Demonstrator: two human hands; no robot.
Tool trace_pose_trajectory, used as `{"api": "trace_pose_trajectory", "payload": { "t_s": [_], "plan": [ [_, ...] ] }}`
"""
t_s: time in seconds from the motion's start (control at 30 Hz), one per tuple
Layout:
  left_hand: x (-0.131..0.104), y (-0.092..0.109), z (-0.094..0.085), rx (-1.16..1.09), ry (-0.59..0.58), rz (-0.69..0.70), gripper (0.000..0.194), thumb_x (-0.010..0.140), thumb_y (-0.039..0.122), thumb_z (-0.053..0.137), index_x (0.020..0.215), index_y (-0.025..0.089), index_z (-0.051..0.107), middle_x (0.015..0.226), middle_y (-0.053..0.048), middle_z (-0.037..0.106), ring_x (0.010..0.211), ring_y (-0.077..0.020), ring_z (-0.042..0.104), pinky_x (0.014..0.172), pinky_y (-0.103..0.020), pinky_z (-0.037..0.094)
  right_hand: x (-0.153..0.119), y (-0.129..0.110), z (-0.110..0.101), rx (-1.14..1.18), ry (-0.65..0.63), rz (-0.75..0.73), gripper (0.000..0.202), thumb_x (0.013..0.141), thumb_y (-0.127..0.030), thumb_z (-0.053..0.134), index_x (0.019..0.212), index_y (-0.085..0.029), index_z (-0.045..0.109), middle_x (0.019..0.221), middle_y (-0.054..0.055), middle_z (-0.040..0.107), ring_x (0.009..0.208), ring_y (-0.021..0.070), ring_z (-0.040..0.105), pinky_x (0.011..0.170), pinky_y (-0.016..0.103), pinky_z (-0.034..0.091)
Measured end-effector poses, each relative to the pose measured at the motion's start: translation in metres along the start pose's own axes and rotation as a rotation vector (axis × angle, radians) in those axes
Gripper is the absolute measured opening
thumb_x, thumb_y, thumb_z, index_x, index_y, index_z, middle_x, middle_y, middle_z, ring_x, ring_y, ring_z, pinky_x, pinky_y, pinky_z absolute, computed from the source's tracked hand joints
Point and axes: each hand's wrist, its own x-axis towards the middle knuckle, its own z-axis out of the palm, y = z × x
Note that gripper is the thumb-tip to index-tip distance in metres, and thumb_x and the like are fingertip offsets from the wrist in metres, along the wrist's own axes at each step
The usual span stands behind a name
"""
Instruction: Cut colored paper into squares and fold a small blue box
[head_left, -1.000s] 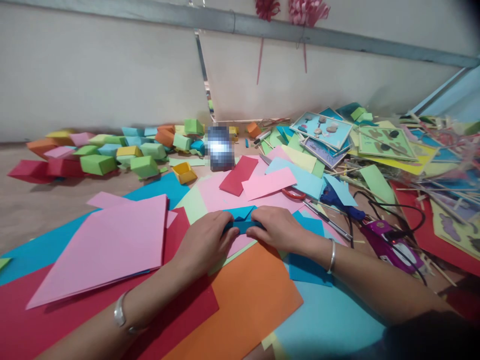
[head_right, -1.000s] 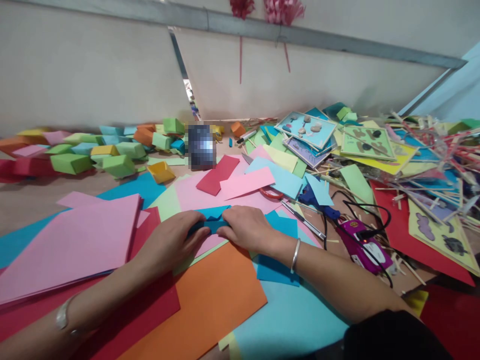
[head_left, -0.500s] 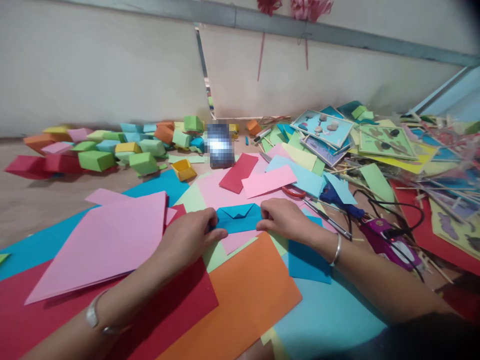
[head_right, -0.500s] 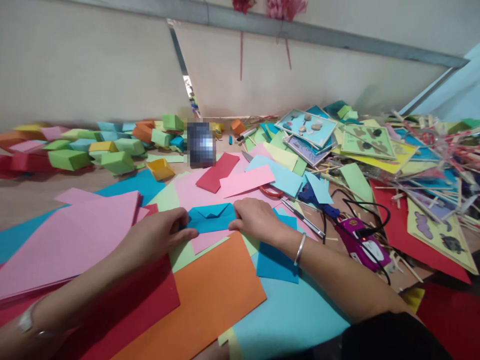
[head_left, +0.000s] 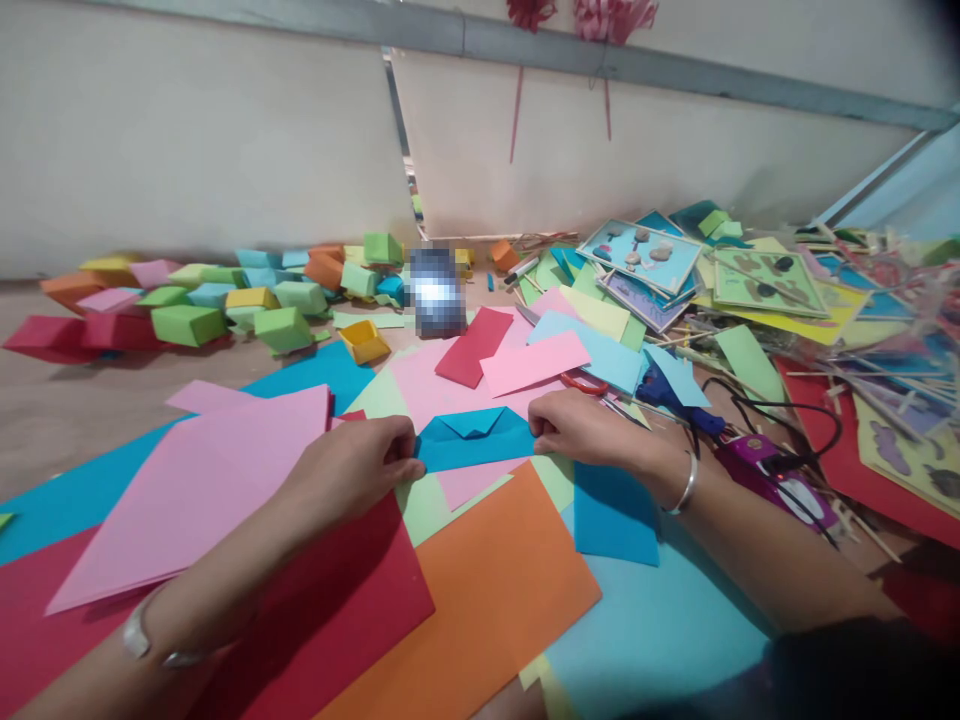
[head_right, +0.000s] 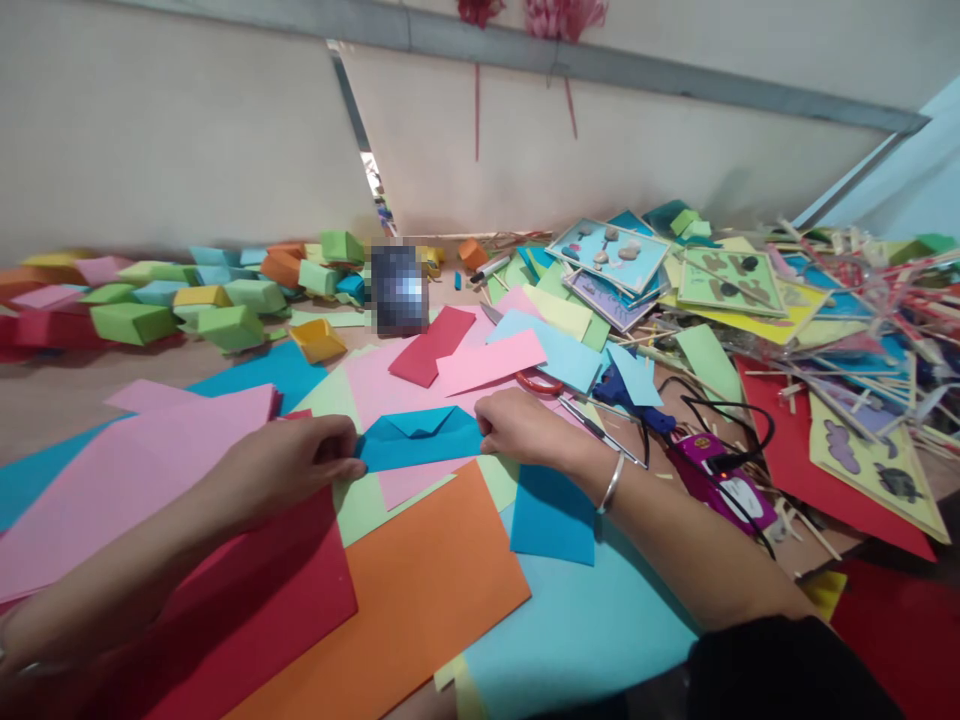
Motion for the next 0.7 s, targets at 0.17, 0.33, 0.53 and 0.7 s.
{"api": "trace_pose_trajectory", "payload": {
  "t_s": [0.17,0.33,0.53,0.7],
  "plan": [
    [-0.001,0.001,-0.001,0.053,0.020,0.030,0.008,0.078,0.029,0.055,0.075,0.024,0.060,0.075,-0.002,0.067,0.073,-0.0237,0.062,0.057,-0.030,0.035,-0.001,0.003,0.002,-0.036,0.023,-0.044,0.016,0.074,-0.006,0.070,0.070,-0.017,0.060,0.075,0.003,0.064,0.068,0.0139,0.050,0.058,0.026,0.027],
    [-0.003,0.007,0.003,0.021,0.167,0.170,0.022,0.081,0.030,0.059,0.098,0.021,0.069,0.096,-0.007,0.069,0.089,-0.0255,0.065,0.073,-0.034,0.046,-0.002,0.005,0.004,-0.025,0.043,-0.056,0.013,0.075,-0.005,0.069,0.072,-0.016,0.063,0.076,0.003,0.066,0.067,0.0133,0.051,0.058,0.026,0.029],
    [-0.005,0.013,0.015,0.046,0.255,0.304,0.017,0.080,0.019,0.059,0.091,0.021,0.072,0.101,-0.010,0.067,0.096,-0.0285,0.064,0.078,-0.037,0.049,-0.006,0.003,-0.001,-0.029,0.079,-0.099,0.013,0.078,-0.008,0.070,0.069,-0.016,0.064,0.072,0.003,0.066,0.065,0.0133,0.053,0.057,0.025,0.031],
    [-0.005,0.009,0.016,-0.139,0.351,0.442,0.019,0.082,0.013,0.046,0.079,0.021,0.063,0.085,-0.004,0.067,0.074,-0.0204,0.064,0.060,-0.029,0.044,-0.001,0.008,-0.001,0.015,0.449,-0.434,0.018,0.091,-0.007,0.055,0.100,-0.015,0.069,0.092,0.007,0.067,0.083,0.0163,0.059,0.071,0.027,0.046]
  ]
}}
